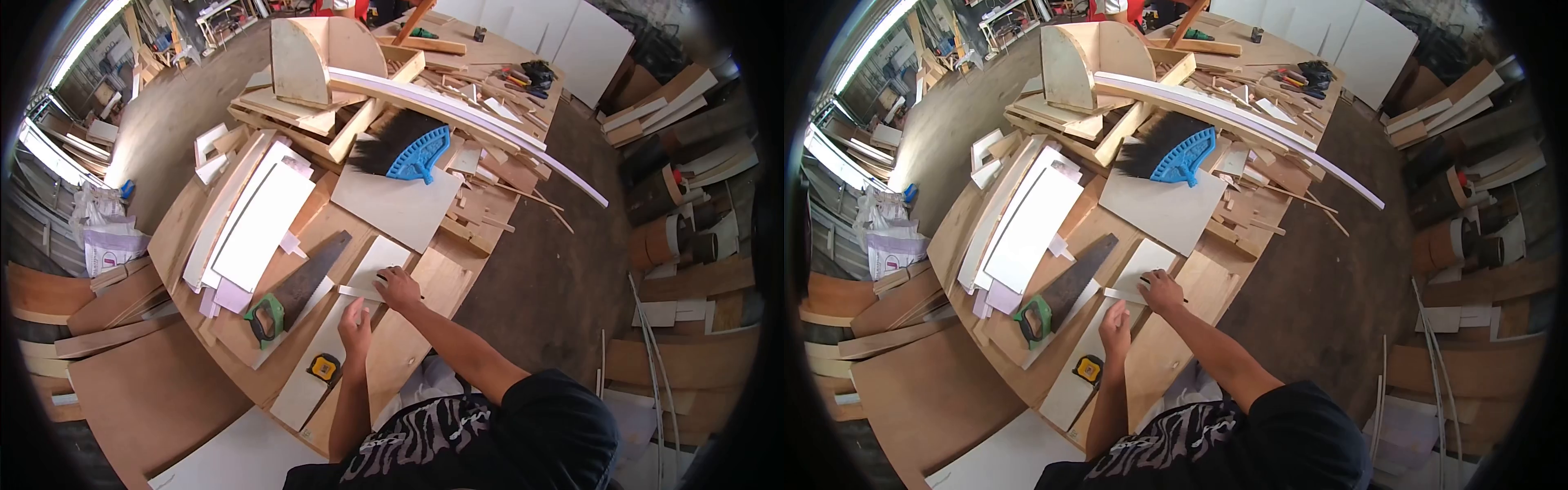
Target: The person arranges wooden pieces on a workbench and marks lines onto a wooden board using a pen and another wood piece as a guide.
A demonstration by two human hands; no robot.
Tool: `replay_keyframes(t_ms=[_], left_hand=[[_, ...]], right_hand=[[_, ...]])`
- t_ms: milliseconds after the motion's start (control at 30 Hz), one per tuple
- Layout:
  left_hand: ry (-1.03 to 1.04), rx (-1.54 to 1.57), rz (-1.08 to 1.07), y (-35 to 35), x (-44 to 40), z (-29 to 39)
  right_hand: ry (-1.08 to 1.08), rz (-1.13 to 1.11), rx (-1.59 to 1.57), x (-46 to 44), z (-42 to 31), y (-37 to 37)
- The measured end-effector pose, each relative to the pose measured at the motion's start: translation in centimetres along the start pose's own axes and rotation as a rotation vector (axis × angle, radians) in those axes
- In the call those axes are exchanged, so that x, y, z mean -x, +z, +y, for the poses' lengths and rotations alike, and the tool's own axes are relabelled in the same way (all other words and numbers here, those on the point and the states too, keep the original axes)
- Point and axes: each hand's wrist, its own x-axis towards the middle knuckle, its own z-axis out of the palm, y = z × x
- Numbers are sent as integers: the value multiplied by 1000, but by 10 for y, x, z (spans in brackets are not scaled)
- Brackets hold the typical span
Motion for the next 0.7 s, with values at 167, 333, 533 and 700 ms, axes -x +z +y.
replay_keyframes(t_ms=[167, 333, 533, 700], left_hand=[[11, 7, -21, -11, -1, -4], [24, 19, -9, -17, -3, -1], [68, 36, -17, -17, -4, -5], [85, 81, -13, -8, 6, 6]], right_hand=[[-175, 54, 114, 28, -6, 2], [-232, 113, 109, 13, 5, 26], [-156, 314, 90, 1, -9, 14], [-121, 352, -212, 45, -1, -13]])
